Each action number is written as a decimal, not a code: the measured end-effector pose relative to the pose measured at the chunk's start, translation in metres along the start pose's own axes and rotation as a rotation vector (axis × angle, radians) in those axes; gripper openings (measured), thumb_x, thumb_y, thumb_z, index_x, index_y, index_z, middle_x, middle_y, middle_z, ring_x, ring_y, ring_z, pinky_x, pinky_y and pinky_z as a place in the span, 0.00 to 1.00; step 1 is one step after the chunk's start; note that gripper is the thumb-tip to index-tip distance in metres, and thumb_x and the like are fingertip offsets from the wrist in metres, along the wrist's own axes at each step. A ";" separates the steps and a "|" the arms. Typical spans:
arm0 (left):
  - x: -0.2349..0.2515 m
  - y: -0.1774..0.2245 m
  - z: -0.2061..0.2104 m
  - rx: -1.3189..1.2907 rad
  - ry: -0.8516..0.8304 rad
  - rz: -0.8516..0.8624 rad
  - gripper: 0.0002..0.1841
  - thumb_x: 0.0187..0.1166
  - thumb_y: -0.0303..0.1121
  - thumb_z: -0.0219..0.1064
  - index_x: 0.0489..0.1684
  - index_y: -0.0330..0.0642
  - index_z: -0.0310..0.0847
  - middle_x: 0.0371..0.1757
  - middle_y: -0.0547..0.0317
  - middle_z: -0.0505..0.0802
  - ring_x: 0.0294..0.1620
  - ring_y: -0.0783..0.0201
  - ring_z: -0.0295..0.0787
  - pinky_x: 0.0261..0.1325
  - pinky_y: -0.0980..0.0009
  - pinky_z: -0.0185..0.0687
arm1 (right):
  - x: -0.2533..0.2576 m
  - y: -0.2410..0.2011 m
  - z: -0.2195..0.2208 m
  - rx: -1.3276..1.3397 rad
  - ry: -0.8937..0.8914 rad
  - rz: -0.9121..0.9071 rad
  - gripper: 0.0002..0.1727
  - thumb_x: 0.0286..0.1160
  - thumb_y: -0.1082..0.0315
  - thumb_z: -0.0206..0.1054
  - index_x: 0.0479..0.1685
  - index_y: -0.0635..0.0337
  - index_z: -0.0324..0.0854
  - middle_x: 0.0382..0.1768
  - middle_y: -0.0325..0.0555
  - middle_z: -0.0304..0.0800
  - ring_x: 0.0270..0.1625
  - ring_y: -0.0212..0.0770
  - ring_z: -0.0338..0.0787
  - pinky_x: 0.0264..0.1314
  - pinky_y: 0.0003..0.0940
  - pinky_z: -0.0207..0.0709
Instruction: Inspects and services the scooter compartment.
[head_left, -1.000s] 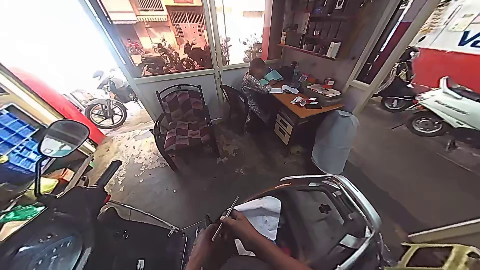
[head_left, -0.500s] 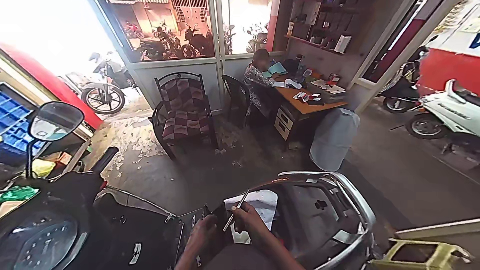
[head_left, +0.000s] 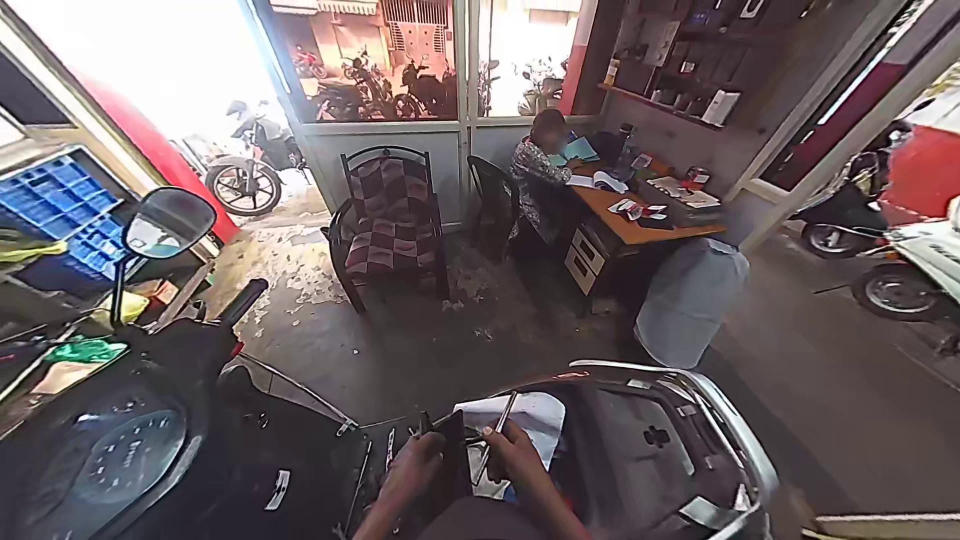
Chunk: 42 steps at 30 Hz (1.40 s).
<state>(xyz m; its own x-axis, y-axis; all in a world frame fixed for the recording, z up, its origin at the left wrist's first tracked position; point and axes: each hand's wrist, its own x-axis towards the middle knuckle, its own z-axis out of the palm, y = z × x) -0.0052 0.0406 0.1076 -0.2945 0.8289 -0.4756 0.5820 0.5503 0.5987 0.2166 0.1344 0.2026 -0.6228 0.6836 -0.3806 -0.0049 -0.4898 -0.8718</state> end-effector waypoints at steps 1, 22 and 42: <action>0.000 0.001 -0.001 0.000 -0.004 -0.006 0.20 0.81 0.46 0.65 0.71 0.61 0.83 0.67 0.47 0.89 0.70 0.45 0.84 0.74 0.40 0.76 | 0.000 -0.001 0.000 -0.009 -0.010 -0.006 0.12 0.87 0.62 0.61 0.51 0.64 0.77 0.19 0.43 0.80 0.17 0.34 0.79 0.23 0.29 0.77; 0.002 -0.005 0.006 0.003 -0.009 0.019 0.20 0.80 0.46 0.66 0.71 0.60 0.84 0.70 0.45 0.87 0.71 0.43 0.83 0.73 0.38 0.76 | -0.010 -0.002 -0.004 -0.104 -0.111 -0.110 0.11 0.84 0.63 0.60 0.47 0.63 0.79 0.21 0.40 0.80 0.19 0.33 0.78 0.24 0.30 0.76; 0.006 0.002 0.004 0.047 -0.043 0.018 0.19 0.80 0.46 0.65 0.69 0.60 0.84 0.67 0.42 0.88 0.70 0.39 0.83 0.70 0.36 0.77 | -0.012 -0.005 -0.011 -0.105 -0.074 -0.164 0.11 0.84 0.62 0.61 0.48 0.62 0.80 0.18 0.38 0.79 0.18 0.31 0.77 0.22 0.29 0.74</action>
<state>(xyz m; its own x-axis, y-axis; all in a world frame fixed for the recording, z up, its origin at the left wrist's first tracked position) -0.0028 0.0459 0.1037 -0.2517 0.8328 -0.4930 0.6221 0.5294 0.5767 0.2328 0.1350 0.2083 -0.6759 0.7063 -0.2105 -0.0316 -0.3131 -0.9492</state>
